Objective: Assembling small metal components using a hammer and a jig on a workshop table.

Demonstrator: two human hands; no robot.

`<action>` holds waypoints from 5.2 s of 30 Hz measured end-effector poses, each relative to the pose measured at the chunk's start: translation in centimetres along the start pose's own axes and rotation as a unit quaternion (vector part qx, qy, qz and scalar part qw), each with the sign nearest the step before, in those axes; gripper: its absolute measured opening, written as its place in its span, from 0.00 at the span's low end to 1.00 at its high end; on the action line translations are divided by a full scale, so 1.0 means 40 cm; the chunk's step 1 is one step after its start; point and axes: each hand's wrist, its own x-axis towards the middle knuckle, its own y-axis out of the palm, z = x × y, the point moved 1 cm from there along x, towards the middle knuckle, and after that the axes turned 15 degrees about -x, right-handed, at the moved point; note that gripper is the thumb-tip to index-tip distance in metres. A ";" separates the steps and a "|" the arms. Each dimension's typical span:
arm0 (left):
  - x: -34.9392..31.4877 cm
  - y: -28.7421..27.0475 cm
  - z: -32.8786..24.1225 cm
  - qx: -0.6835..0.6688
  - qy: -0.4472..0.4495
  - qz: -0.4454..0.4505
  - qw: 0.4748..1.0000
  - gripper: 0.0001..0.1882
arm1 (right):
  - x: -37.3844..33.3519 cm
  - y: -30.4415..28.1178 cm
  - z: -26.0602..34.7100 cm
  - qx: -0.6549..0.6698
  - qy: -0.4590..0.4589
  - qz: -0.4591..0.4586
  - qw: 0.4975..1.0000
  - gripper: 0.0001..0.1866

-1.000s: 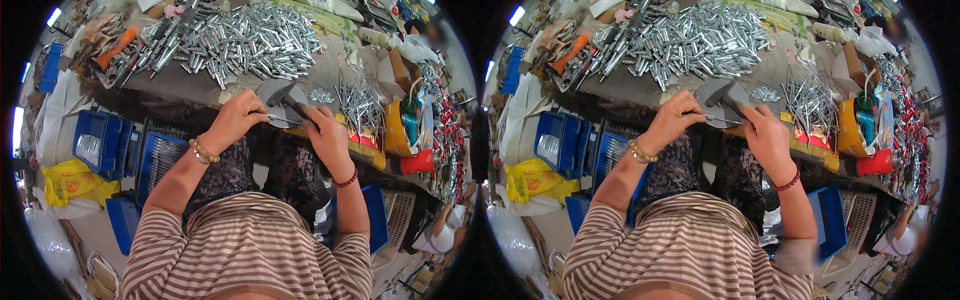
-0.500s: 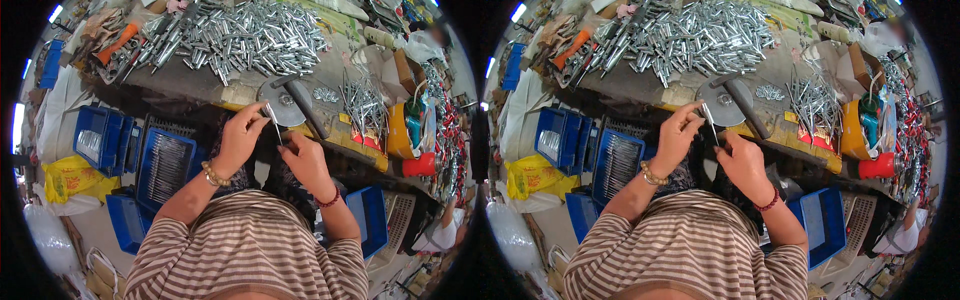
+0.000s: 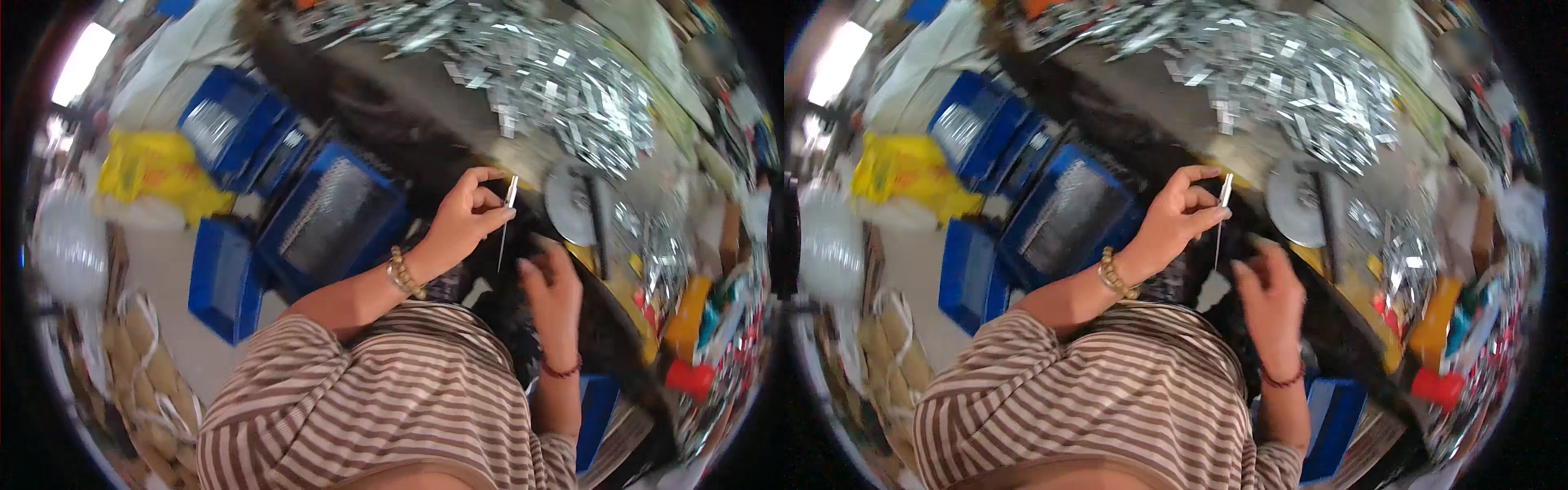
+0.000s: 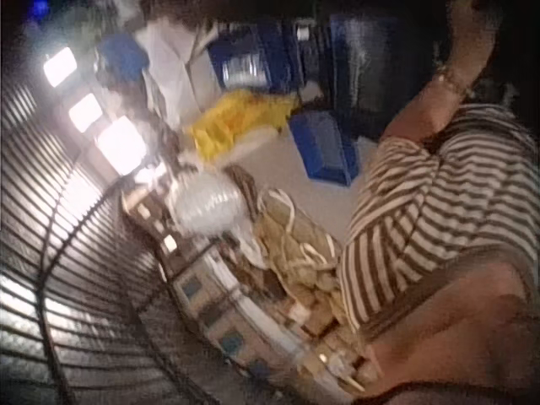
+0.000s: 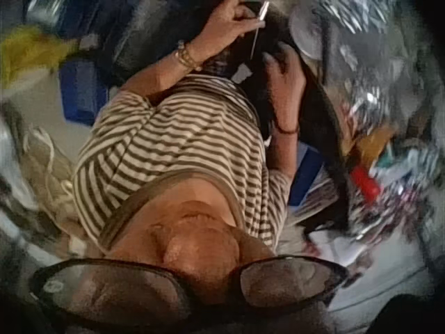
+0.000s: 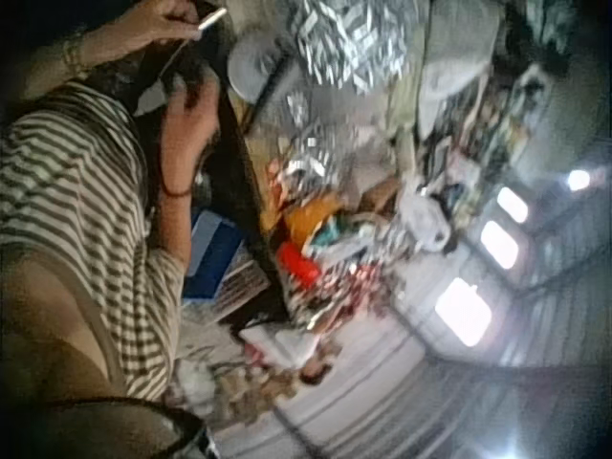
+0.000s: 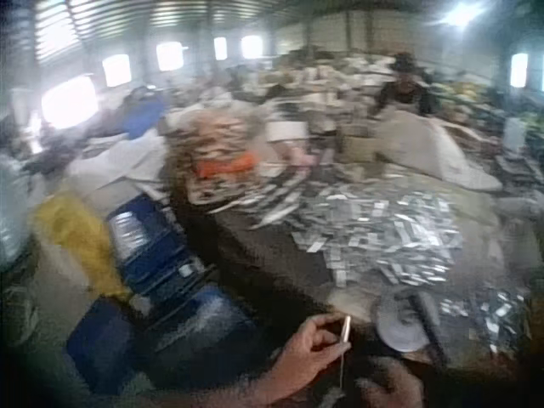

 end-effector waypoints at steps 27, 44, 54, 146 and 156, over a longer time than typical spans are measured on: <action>-0.097 -0.855 0.115 0.444 0.040 -0.456 0.771 0.28 | 0.064 -0.061 -0.098 0.053 0.022 -0.105 0.993 0.15; 0.246 -0.006 -0.153 0.480 0.246 -0.057 0.840 0.27 | 0.034 -0.052 -0.065 0.089 -0.020 -0.123 0.988 0.10; 0.263 0.001 -0.109 0.370 0.175 -0.015 0.912 0.21 | 0.032 -0.285 -0.151 -0.345 0.012 -0.341 0.874 0.10; 0.148 0.114 -0.065 0.390 0.149 0.228 0.879 0.07 | 0.184 -0.263 -0.138 -0.198 -0.075 -0.256 0.943 0.10; 0.155 0.115 -0.060 0.412 0.197 0.238 0.857 0.07 | 0.160 -0.082 -0.043 -0.144 -0.225 -0.256 0.929 0.13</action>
